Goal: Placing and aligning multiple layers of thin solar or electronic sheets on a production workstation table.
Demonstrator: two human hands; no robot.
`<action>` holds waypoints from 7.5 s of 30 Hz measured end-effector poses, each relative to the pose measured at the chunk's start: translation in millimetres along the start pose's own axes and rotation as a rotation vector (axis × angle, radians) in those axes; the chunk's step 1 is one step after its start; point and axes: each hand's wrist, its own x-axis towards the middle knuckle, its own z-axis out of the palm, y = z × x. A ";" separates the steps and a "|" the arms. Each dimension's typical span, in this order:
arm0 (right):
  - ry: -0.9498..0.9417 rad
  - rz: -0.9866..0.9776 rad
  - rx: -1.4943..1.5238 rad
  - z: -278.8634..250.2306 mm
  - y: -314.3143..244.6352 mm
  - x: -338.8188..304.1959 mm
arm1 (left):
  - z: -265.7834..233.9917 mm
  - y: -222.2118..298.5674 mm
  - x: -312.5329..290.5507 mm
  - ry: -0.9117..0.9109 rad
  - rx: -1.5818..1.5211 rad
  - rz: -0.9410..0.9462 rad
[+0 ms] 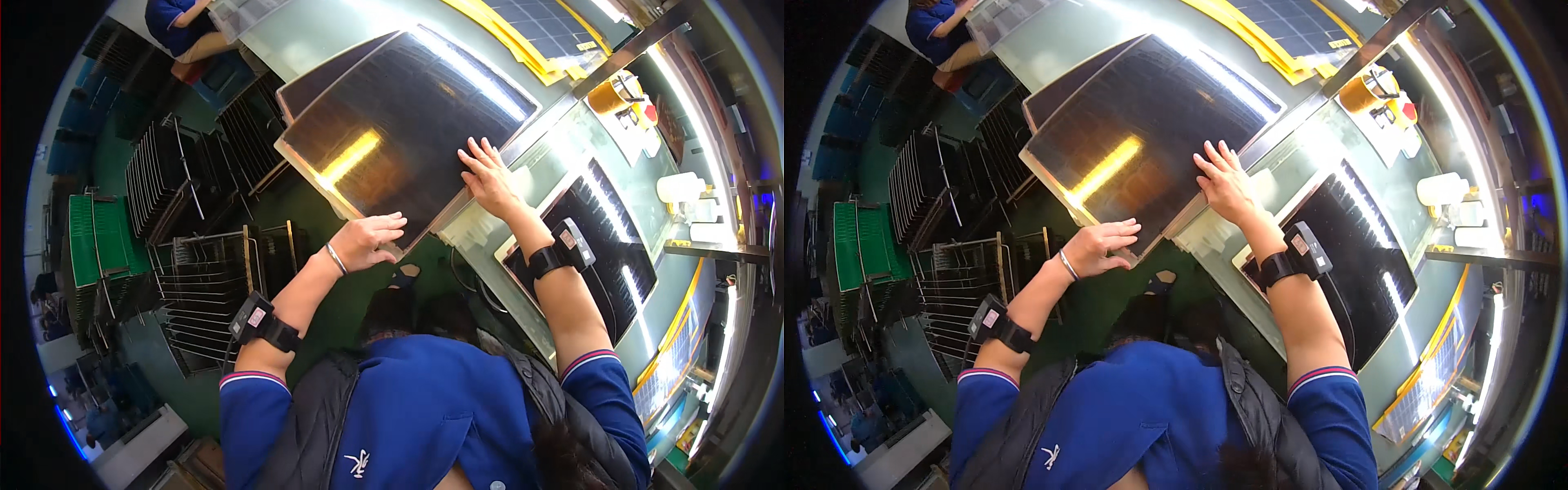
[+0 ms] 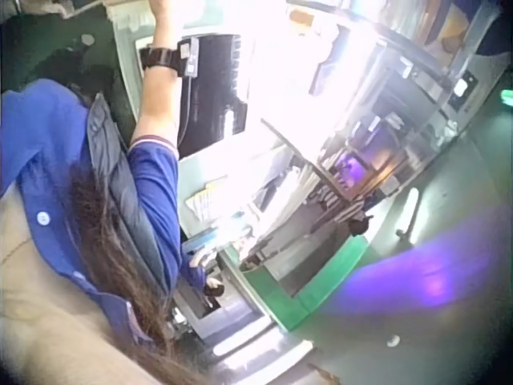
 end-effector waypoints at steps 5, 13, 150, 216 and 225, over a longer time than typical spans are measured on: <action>-0.009 0.046 -0.020 3.8 -4.3 -9.5 | -4.4 11.0 -0.4 -0.056 0.086 0.002; 0.031 0.020 -0.052 8.0 -11.7 -12.9 | 20.8 34.8 -0.7 0.046 0.260 -0.207; 0.858 1.172 0.521 -135.6 46.2 -466.7 | 100.4 88.6 189.9 -0.325 -0.316 0.006; 0.439 1.091 -0.498 -185.1 219.3 -430.1 | 97.9 125.9 206.3 -0.632 -0.001 0.062; 0.274 1.235 -0.477 -195.5 207.5 -401.6 | 90.9 124.7 199.9 -0.646 0.093 0.031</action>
